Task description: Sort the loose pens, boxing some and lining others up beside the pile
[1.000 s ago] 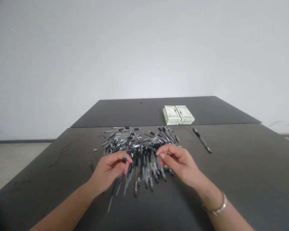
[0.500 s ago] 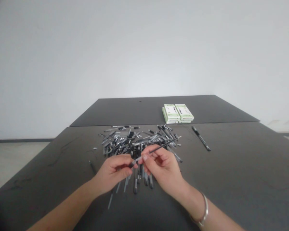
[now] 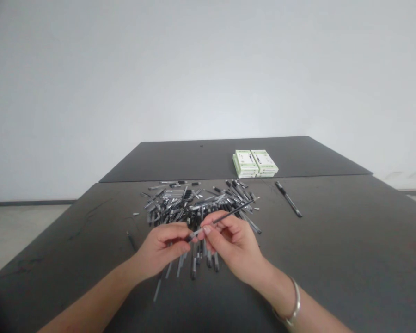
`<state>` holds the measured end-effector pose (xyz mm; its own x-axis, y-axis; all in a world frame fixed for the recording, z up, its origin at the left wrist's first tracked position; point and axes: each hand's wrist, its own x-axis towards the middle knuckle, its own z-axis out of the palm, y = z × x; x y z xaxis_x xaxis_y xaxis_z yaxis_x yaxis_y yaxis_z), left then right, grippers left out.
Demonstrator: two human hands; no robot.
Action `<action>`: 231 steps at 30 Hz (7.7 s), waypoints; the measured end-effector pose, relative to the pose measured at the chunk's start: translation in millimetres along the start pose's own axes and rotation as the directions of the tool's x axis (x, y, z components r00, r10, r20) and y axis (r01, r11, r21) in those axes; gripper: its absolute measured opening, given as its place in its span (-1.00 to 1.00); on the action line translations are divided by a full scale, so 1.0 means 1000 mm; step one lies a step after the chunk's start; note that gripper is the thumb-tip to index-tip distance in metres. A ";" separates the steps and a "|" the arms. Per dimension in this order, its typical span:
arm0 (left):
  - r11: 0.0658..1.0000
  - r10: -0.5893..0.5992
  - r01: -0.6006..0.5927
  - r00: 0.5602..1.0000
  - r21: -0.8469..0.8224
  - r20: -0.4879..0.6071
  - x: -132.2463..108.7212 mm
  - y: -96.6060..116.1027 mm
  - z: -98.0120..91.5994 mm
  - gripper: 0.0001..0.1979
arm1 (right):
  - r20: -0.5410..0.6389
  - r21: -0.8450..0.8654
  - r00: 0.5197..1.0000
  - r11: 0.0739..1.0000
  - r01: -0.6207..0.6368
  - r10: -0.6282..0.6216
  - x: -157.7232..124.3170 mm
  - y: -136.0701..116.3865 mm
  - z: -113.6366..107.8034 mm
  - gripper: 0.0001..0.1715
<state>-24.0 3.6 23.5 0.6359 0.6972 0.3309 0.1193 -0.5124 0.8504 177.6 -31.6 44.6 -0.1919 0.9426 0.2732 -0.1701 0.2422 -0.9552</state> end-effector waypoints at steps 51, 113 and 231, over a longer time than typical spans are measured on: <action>0.982 -0.077 0.079 0.997 0.170 -0.020 0.003 -0.002 0.005 -0.73 | -0.197 -0.719 0.967 0.694 -0.033 -0.159 0.024 0.024 -0.062 -0.67; 0.990 -0.029 0.036 0.998 0.137 -0.053 0.000 0.005 0.003 -0.78 | -0.003 0.410 0.990 0.903 -0.125 0.139 0.009 0.010 -0.021 -0.87; 0.961 -0.197 0.190 0.980 -0.201 -0.016 -0.003 0.000 0.005 -0.72 | 0.121 -0.442 0.980 0.875 0.195 -0.158 0.010 -0.004 -0.030 -0.88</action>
<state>-21.9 -1.3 19.9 0.5876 0.7924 0.1638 0.0822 -0.2598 0.9622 205.3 -16.4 48.1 -0.2783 0.8578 0.4321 0.2409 0.4978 -0.8331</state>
